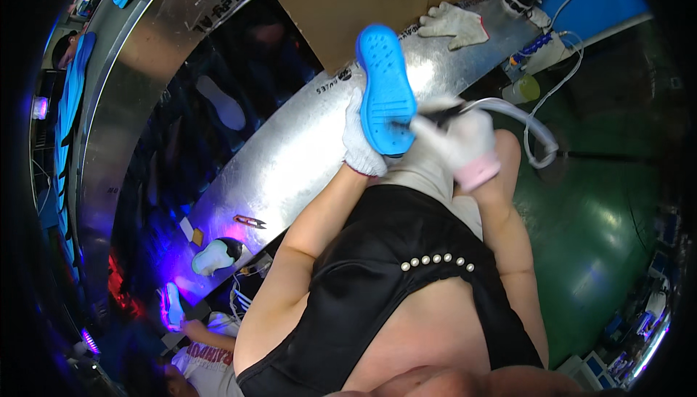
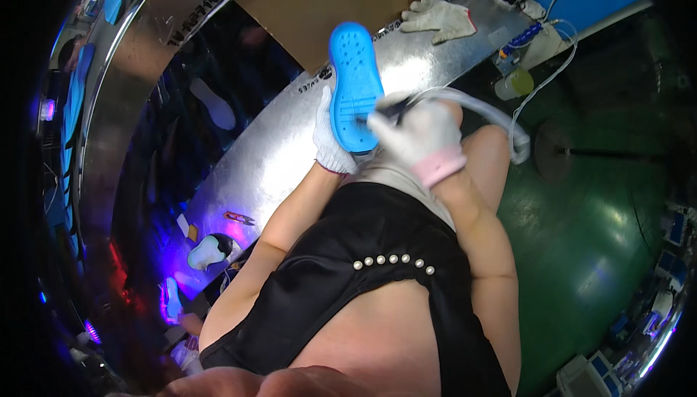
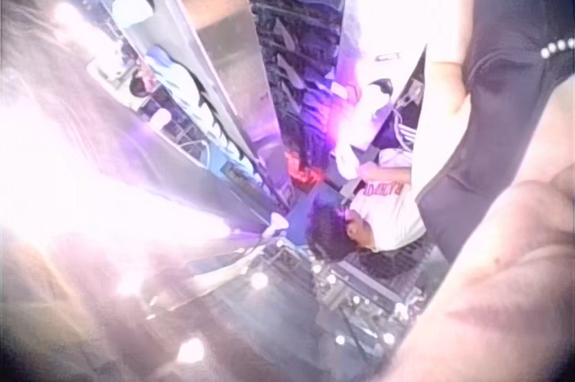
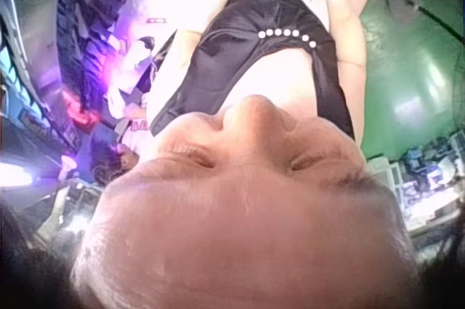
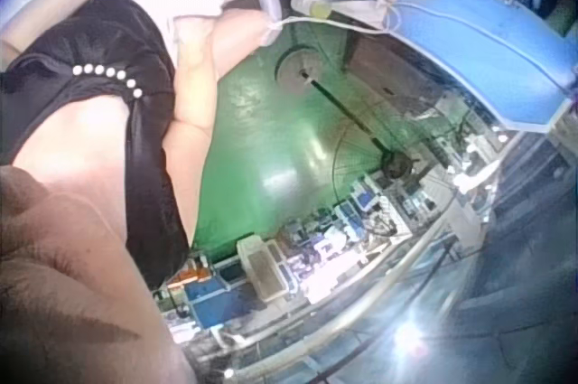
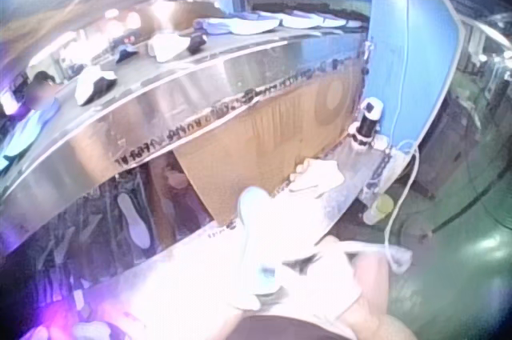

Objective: The person picks up a blue shoe sole from a conveyor belt, wipes the bottom surface using a handheld tool, and places the sole back onto the belt.

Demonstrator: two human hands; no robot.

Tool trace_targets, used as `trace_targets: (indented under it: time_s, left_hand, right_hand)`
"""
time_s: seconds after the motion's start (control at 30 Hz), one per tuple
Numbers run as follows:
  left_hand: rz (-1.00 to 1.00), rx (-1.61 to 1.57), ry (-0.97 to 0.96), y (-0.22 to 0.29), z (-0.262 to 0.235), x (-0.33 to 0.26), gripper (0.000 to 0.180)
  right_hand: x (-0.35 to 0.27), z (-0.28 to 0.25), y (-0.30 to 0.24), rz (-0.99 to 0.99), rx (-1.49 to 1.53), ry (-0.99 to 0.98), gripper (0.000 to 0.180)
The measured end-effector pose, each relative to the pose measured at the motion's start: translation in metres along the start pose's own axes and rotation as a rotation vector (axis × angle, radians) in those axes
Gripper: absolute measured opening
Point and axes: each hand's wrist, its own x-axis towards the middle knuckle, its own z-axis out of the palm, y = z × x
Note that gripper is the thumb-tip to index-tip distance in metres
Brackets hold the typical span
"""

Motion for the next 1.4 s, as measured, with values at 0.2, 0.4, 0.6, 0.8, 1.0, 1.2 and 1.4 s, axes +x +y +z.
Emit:
trace_targets:
  time_s: [0.2, 0.4, 0.6, 0.8, 1.0, 1.2, 1.4]
  left_hand:
    - [-0.053, 0.192, -0.115, -0.033, 0.076, 0.010, 0.063]
    - [0.134, 0.196, -0.016, -0.034, 0.067, 0.015, 0.065]
    - [0.013, 0.206, 0.186, -0.015, 0.094, 0.010, 0.086]
    - [-0.189, 0.198, 0.010, 0.005, 0.115, 0.012, 0.085]
    - [-0.342, 0.372, 0.104, 0.028, 0.119, 0.019, 0.086]
    - [-0.444, 0.743, 0.263, 0.043, 0.129, 0.024, 0.068]
    - [-0.437, 0.972, 0.230, 0.048, 0.142, 0.026, 0.045]
  right_hand:
    - [-0.008, 0.002, -0.026, -0.452, 0.037, 0.170, 0.019]
    - [-0.003, -0.007, -0.005, -0.355, 0.087, 0.413, 0.016]
    - [-0.026, -0.009, -0.043, 0.133, 0.640, 0.101, 0.018]
    - [-0.040, -0.016, -0.048, -0.275, 0.169, 0.139, 0.018]
    - [-0.032, -0.023, -0.042, -0.454, -0.016, 0.015, 0.020]
    - [-0.019, -0.020, -0.033, -0.339, 0.335, -0.008, 0.020]
    - [-0.028, -0.036, -0.046, -0.399, 0.205, -0.049, 0.026]
